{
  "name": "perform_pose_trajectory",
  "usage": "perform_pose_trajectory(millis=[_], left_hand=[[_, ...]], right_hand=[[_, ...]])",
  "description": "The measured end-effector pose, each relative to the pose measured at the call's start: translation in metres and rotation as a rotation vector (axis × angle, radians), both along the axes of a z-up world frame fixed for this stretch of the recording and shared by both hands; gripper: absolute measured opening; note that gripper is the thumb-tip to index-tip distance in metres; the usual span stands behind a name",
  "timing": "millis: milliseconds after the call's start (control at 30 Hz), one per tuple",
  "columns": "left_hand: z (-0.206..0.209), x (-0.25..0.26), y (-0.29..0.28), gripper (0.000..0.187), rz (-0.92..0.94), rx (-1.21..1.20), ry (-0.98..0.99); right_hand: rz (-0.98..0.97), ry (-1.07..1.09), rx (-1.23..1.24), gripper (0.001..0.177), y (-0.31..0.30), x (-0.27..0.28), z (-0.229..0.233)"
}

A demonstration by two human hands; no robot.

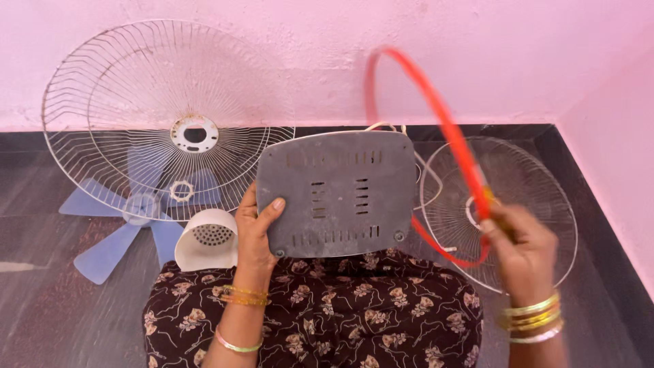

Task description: The person disassembles an electric fan by removing screws from the motor housing and base using a screwdriver. They separate the motor assembly from the base and set aside the fan blades and cage.

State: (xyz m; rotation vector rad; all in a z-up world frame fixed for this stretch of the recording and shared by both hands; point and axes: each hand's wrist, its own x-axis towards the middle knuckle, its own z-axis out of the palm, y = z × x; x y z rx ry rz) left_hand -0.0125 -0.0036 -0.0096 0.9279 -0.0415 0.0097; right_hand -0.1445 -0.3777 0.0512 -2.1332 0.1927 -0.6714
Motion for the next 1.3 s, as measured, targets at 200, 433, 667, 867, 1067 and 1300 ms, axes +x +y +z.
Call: perform_pose_trajectory(millis=[200,433,667,867,1067,1300], left_hand=[[-0.009,-0.012,0.007,0.059,0.011,-0.019,0.03],[-0.014,-0.014,0.009,0.06,0.008,-0.092,0.032],[-0.022,-0.017,0.01,0.063,-0.007,-0.081,0.019],[-0.048,-0.034,0.053,0.072,0.061,0.006,0.133],[-0.078,-0.056,0.087,0.075,0.21,-0.186,0.189],[-0.065,-0.054,0.074,0.079,0.208,-0.104,0.193]], right_hand=[[-0.151,-0.156,0.066,0.01,-0.009,0.003,0.036],[-0.17,-0.255,-0.337,0.002,-0.027,-0.007,0.046],[-0.001,-0.177,0.205,0.006,-0.011,0.024,0.012],[-0.019,-0.217,0.18,0.005,-0.045,0.042,-0.017],[-0.006,-0.31,0.27,0.007,-0.085,0.022,-0.026],[-0.202,-0.288,-0.369,0.007,-0.102,-0.012,-0.028]])
